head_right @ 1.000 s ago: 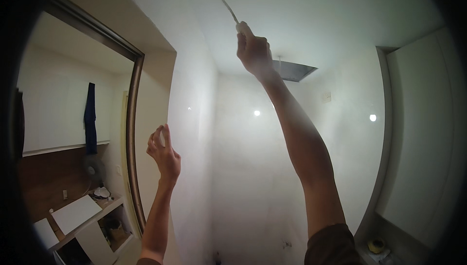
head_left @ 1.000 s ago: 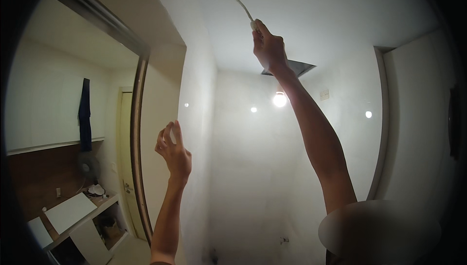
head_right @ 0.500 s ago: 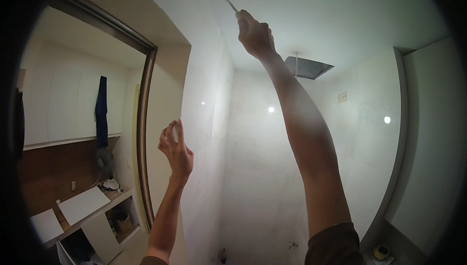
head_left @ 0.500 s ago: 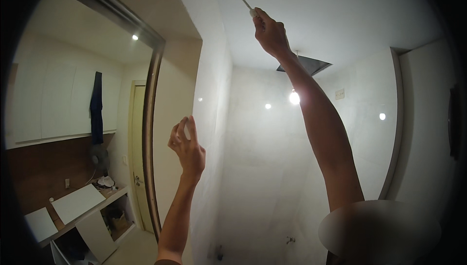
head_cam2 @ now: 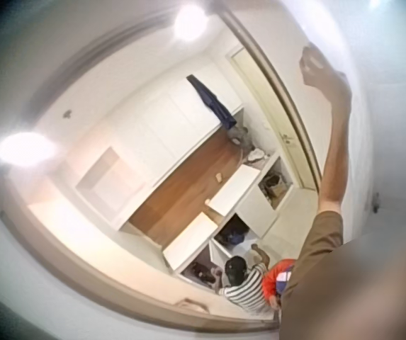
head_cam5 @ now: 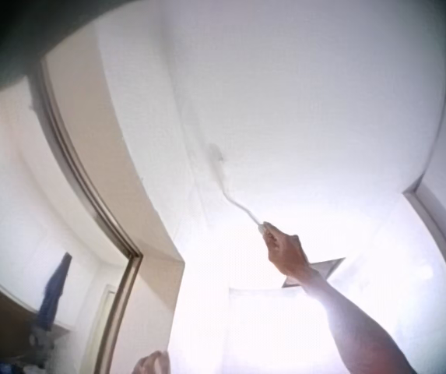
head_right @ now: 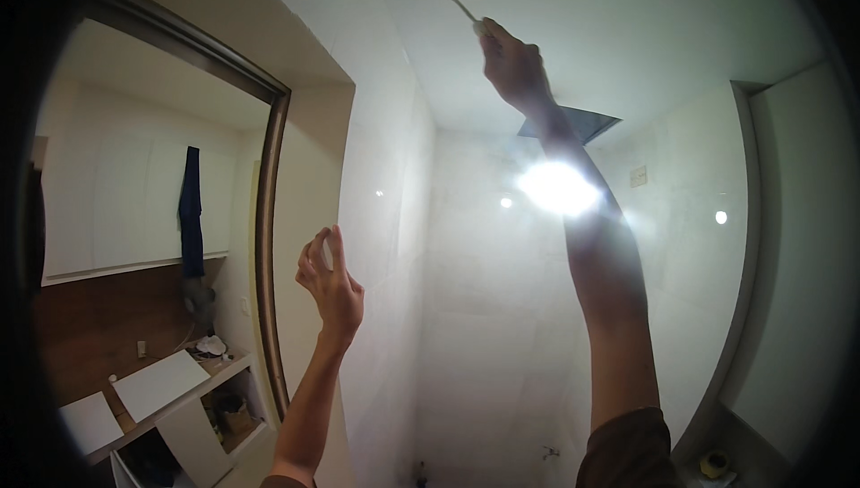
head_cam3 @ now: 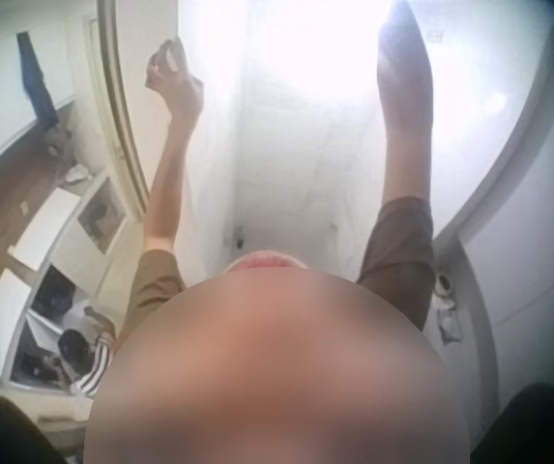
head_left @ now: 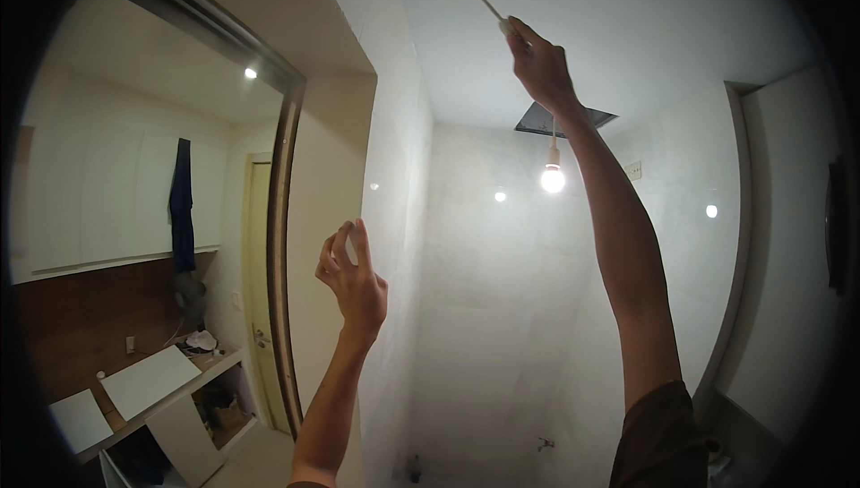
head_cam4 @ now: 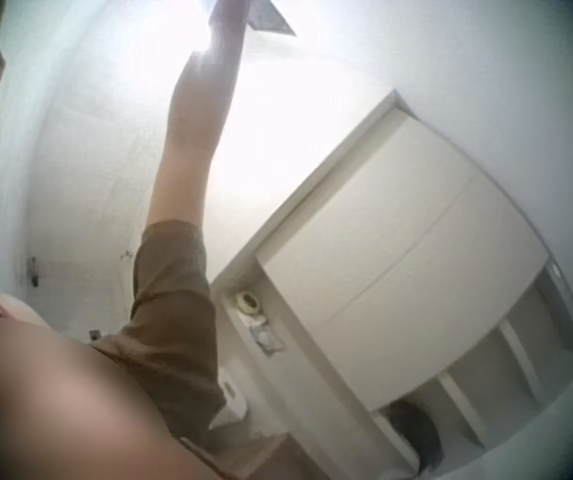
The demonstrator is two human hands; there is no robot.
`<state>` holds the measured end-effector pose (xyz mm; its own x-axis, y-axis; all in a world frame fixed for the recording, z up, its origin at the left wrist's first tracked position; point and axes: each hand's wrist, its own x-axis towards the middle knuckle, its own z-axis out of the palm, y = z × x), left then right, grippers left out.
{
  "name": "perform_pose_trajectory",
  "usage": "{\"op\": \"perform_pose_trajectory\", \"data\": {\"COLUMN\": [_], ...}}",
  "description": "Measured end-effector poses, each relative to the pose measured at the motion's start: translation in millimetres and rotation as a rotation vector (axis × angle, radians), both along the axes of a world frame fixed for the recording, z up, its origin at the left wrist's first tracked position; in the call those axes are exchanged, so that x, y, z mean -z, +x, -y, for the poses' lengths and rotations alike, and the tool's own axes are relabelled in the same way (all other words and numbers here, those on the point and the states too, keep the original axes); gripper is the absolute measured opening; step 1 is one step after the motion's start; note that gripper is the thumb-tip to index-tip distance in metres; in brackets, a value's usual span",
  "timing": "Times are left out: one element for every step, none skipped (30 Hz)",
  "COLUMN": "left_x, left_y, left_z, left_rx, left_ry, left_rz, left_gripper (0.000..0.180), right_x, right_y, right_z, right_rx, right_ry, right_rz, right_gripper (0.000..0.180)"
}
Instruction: The person paints the ceiling white using a roller and a paint bucket. They repeatedly dip the roller into the bucket and apply paint in long strokes across the ceiling surface.
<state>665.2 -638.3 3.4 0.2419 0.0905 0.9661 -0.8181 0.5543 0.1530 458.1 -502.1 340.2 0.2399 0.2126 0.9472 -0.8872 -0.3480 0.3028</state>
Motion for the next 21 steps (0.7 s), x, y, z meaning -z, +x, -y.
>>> {"op": "perform_pose_trajectory", "data": {"left_x": [0, 0, 0, 0, 0, 0, 0, 0, 0, 0, 0, 0, 0, 0, 0, 0, 0, 0, 0, 0, 0], "left_y": [0, 0, 0, 0, 0, 0, 0, 1, 1, 1, 1, 1, 0, 1, 0, 0, 0, 0, 0, 1, 1], "left_z": [0, 0, 0, -1, -1, -1, -1, -1, -1, -1, -1, -1, -1, -2, -2, -2, -2, -2, -2, -2, -1], "left_rx": [-0.003, -0.014, 0.003, 0.015, 0.028, 0.021, 0.015, 0.0, 0.011, 0.014, 0.014, 0.022, 0.023, 0.013, 0.023, 0.023, 0.024, 0.022, 0.021, 0.008, 0.02], "left_ry": [-0.001, -0.005, 0.008, 0.022, 0.034, 0.02, 0.006, -0.011, -0.003, 0.0, -0.009, 0.012, 0.024, 0.034, 0.027, 0.015, 0.002, 0.002, 0.002, -0.004, 0.003], "left_rz": [0.001, -0.001, -0.008, -0.013, -0.016, -0.012, -0.007, -0.003, -0.002, -0.001, 0.003, 0.002, 0.003, 0.002, -0.002, -0.002, -0.002, 0.0, 0.002, 0.003, 0.0], "left_gripper": [0.095, 0.095, 0.091, 0.087, 0.083, 0.086, 0.089, 0.092, 0.092, 0.092, 0.092, 0.092, 0.092, 0.092, 0.093, 0.093, 0.093, 0.094, 0.094, 0.095, 0.095], "right_x": [-4, -9, -10, -11, -12, -12, -11, -11, -9, -7, -4, 0, 4, 6, 9, 10, 9, 9, 6, 1, -6], "right_y": [8, 18, 28, 32, 33, 32, 26, 16, 6, -8, -22, -35, -49, -61, -67, -68, -66, -62, -56, -48, -38], "right_z": [3, 6, 11, 12, 12, 10, 5, -3, -10, -20, -31, -39, -49, -57, -61, -57, -53, -50, -45, -42, -37], "right_rx": [0.037, 0.061, 0.035, 0.029, 0.024, 0.021, 0.033, 0.043, 0.054, 0.142, 0.102, 0.081, 0.096, 0.119, 0.16, 0.132, 0.099, 0.076, 0.077, 0.095, 0.126], "right_ry": [0.023, 0.033, -0.048, -0.023, 0.001, 0.024, 0.022, 0.021, 0.021, -0.05, -0.066, -0.009, 0.0, 0.035, 0.057, 0.017, -0.04, -0.065, -0.011, -0.003, 0.039], "right_rz": [0.003, -0.016, -0.079, -0.071, -0.063, -0.05, -0.026, -0.004, 0.018, -0.051, -0.015, 0.116, 0.127, 0.17, 0.235, 0.179, 0.119, 0.116, 0.122, 0.062, 0.065], "right_gripper": [0.037, 0.037, 0.037, 0.037, 0.037, 0.037, 0.037, 0.036, 0.036, 0.038, 0.039, 0.041, 0.041, 0.042, 0.042, 0.042, 0.041, 0.041, 0.044, 0.045, 0.046]}}
